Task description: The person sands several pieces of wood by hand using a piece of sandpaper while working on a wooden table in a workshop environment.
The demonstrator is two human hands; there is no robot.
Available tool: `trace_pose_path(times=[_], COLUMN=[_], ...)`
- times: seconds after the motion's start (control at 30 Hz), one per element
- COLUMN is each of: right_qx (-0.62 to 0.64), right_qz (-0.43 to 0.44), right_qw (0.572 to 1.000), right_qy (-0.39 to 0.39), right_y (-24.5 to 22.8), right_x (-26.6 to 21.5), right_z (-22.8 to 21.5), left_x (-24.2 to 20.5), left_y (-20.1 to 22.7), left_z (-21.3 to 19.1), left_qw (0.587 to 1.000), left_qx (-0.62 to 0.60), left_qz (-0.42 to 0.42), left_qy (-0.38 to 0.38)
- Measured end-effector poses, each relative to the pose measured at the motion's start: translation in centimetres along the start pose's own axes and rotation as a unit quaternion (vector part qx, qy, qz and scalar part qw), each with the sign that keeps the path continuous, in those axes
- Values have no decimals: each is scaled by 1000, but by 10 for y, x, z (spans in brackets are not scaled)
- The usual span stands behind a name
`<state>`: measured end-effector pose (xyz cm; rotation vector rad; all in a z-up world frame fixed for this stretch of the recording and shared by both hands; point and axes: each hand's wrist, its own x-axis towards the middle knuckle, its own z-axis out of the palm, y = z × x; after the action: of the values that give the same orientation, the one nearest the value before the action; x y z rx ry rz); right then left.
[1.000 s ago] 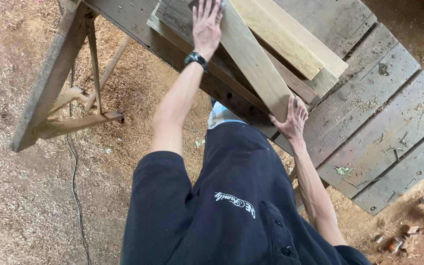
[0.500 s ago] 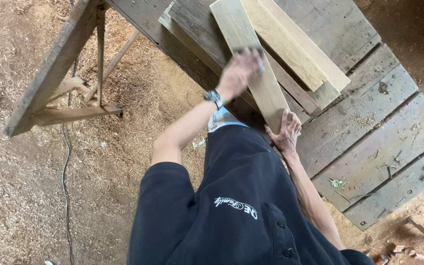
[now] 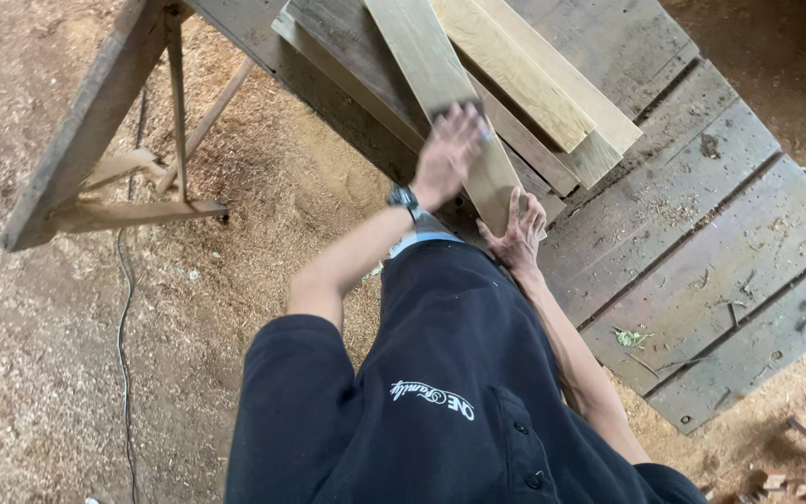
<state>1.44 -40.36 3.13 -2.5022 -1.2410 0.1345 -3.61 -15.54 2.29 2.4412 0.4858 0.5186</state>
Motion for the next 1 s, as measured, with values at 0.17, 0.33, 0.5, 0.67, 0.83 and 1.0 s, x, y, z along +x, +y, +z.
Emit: trace_pose_path(times=[0.17, 0.33, 0.5, 0.67, 0.83, 1.0], right_qx=[3, 20, 36, 31, 26, 3], right_qz=[-8, -26, 19, 19, 13, 16], right_qw=[1000, 999, 999, 999, 1000, 1000], right_qy=[4, 12, -29, -15, 4, -7], right_y=[4, 4, -6, -11, -13, -12], right_x=[-1, 2, 5, 8, 4, 4], right_z=[8, 3, -11, -17, -16, -13], left_x=[-40, 33, 94, 68, 7, 58], left_y=[59, -27, -95, -54, 24, -53], left_z=[-41, -51, -68, -24, -34, -48], left_qw=[994, 987, 971, 978, 988, 985], left_qx=[38, 147, 174, -177, 91, 152], left_qz=[13, -17, -163, -110, -47, -15], left_qy=[-99, -56, -21, -8, -118, -86])
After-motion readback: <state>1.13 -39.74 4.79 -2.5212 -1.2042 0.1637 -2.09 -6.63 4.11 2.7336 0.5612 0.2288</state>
